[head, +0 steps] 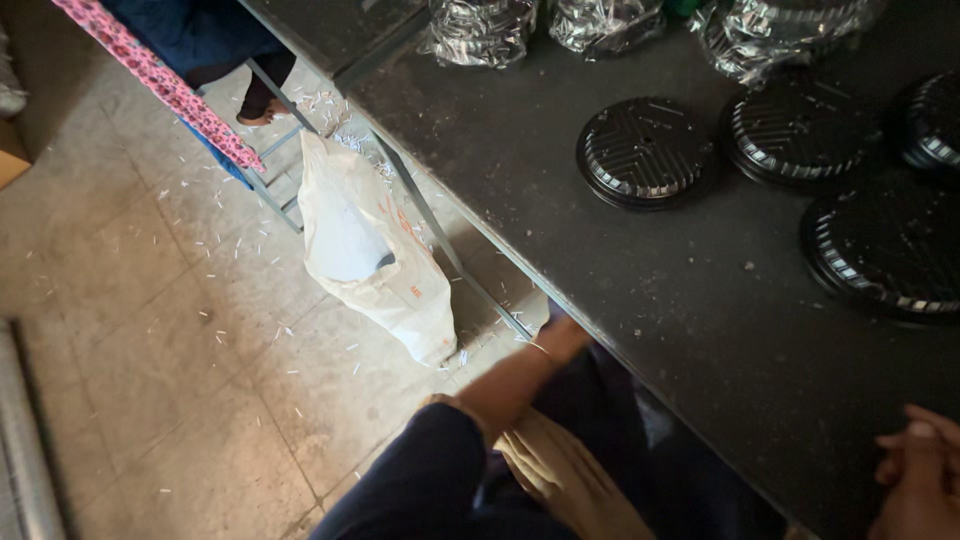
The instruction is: The person wipes black round plastic lids and bases with a blue cloth, turning each piece to clean its surfaces, then wraps the cleaned pieces in clear plastic film and sets the wrapped pieces on the workbench with others.
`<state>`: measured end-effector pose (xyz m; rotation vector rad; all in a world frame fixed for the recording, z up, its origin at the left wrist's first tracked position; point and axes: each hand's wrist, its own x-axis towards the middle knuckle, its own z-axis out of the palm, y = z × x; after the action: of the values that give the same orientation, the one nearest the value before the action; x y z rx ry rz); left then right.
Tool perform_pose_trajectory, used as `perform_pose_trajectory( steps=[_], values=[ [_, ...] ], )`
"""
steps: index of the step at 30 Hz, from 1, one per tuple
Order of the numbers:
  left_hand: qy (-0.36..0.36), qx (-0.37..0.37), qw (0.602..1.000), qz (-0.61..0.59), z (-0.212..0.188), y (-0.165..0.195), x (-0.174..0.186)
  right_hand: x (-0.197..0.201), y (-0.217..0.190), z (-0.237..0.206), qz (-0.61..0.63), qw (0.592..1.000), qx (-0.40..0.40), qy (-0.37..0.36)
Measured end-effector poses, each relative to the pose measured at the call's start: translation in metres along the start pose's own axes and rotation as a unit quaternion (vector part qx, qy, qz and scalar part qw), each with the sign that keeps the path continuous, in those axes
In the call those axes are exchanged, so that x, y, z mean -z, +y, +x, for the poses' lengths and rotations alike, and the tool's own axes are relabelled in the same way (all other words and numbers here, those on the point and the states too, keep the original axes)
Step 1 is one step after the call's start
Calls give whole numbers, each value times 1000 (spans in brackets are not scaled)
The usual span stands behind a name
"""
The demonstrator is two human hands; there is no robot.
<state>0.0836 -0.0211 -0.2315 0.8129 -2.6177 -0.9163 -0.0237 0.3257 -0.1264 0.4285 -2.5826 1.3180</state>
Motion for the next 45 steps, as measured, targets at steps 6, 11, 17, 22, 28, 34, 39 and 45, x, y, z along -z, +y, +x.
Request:
perform_pose_trajectory(
  steps=[6,11,17,22,28,34,39,45],
  values=[
    [-77,-145,985,-57,-33,98,-83,2,34,-1,-38,999,26,-17],
    [-91,-152,983,-42,-51,107,-86,10,26,-9,44,998,47,2],
    [-47,-133,990,-22,-37,97,-61,21,-22,-13,23,999,42,-14],
    [-38,-134,990,-15,-41,92,-47,29,-45,-24,196,980,-13,-9],
    [-50,-141,989,-7,-43,102,-40,28,-58,-28,234,971,-44,-7],
    [-63,-151,987,-13,-49,113,-44,31,-58,-30,275,960,-49,-17],
    [-100,-172,980,-15,-63,120,-56,28,-56,-23,293,954,-49,-24],
    [-147,-189,971,-16,-69,129,-75,25,-58,-20,273,959,-72,-23]
  ],
)
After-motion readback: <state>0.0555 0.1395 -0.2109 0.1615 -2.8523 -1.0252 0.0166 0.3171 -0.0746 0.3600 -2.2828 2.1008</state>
